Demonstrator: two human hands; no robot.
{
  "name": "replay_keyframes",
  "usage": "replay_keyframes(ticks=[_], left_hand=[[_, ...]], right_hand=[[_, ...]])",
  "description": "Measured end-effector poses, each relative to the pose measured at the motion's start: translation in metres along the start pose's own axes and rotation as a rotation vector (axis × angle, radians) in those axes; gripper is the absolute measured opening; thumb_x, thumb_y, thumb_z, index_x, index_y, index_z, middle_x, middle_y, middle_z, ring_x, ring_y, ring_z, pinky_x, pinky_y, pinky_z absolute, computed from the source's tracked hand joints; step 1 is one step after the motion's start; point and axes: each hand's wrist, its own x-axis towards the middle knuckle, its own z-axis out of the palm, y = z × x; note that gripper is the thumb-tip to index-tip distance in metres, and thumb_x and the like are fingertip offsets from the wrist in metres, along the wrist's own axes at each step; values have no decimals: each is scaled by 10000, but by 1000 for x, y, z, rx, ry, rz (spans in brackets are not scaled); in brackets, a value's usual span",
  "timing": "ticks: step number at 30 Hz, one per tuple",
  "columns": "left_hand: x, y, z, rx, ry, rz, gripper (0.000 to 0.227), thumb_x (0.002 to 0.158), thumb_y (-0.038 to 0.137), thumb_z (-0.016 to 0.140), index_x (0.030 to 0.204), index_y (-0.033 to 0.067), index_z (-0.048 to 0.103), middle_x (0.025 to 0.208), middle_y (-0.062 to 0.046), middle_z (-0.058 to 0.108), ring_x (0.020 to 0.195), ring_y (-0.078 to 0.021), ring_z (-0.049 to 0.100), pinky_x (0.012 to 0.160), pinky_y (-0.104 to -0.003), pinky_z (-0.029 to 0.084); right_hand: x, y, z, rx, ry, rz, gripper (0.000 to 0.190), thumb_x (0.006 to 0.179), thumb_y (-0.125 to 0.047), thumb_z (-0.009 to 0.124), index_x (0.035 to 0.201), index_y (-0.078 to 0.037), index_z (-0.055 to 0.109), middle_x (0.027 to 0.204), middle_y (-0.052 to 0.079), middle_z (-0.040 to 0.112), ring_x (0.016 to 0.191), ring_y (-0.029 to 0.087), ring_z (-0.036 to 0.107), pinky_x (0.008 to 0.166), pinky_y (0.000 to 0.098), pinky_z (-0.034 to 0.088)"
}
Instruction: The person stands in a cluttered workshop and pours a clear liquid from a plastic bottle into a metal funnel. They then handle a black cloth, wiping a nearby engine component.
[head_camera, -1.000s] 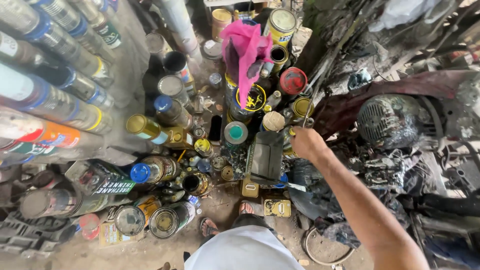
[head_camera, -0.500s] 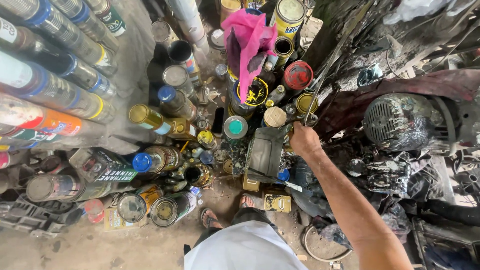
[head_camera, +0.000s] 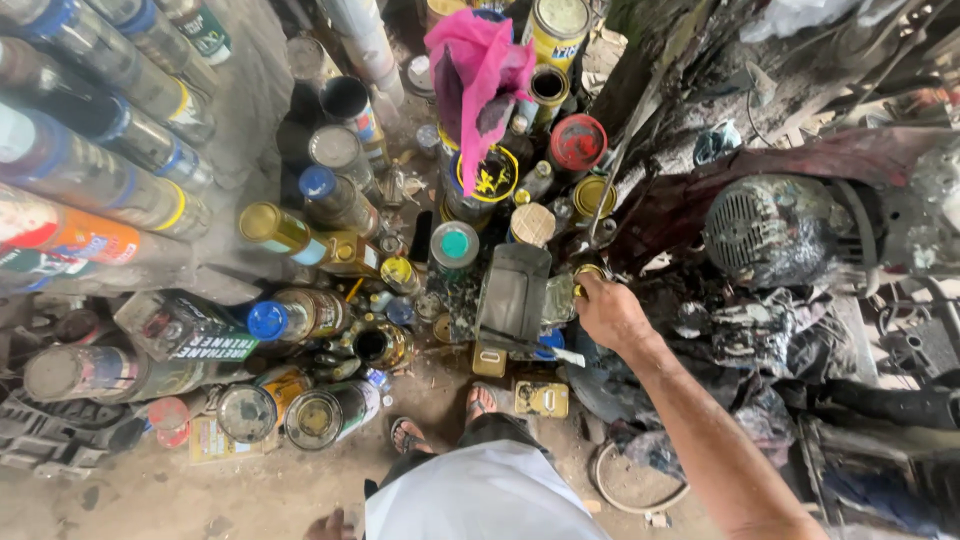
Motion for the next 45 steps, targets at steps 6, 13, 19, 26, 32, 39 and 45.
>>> replay_keyframes(ticks=[6,13,19,26,32,39,45], left_hand=[[-42,111,73,453,-44,325,413,964,370,623,1229,53,636,956,-170,752,718,-253,692,611,-357,524],[-232,274,216,832,-478,771,594,874,390,705,1381,100,594,1282,-131,733,1165,-235,734,1004,-338,574],[-293,288,244,725,-726,941,822,777,456,837,1417,55,513,1322,-176,659,1225,-273,637,1009,-390,511],[-328,292,183,908,-699,849,659,779,492,789,1284,84,679,1094,-165,771,1002,-288,754,880,-423,594],[-354,283,152,892,-602,768,527,827,453,759,1267,172,684,1068,-127,800,883,-270,805,795,-385,617],[-350,290,159,911,-588,812,613,765,378,820,1311,148,660,1149,-95,762,908,-252,782,742,-415,617],[-330,314,188,928,-751,810,712,721,490,821,1336,165,669,1188,-58,778,1001,-240,782,889,-370,585]], right_hand=[[-53,-47,-70,242,26,311,314,893,-233,642,1095,7,627,887,219,714,810,399,704,706,493,564],[-103,-110,-131,235,-173,636,446,961,-455,657,903,-13,667,781,186,715,742,355,715,677,480,568],[-126,-173,-143,476,-41,536,378,910,-411,706,883,-34,725,699,170,683,626,291,681,597,434,536],[-104,-253,-149,475,-36,438,444,937,-468,696,891,-28,728,700,178,670,625,310,674,605,442,530],[-98,-275,-147,339,-46,454,434,885,-517,701,975,-95,751,749,135,720,701,305,711,633,441,560],[-120,-245,-116,668,-98,387,377,909,-430,699,896,-53,697,696,106,692,622,201,667,577,382,546],[-119,-219,-124,827,-25,319,315,935,-351,719,936,-43,652,678,62,660,630,135,617,570,345,528]])
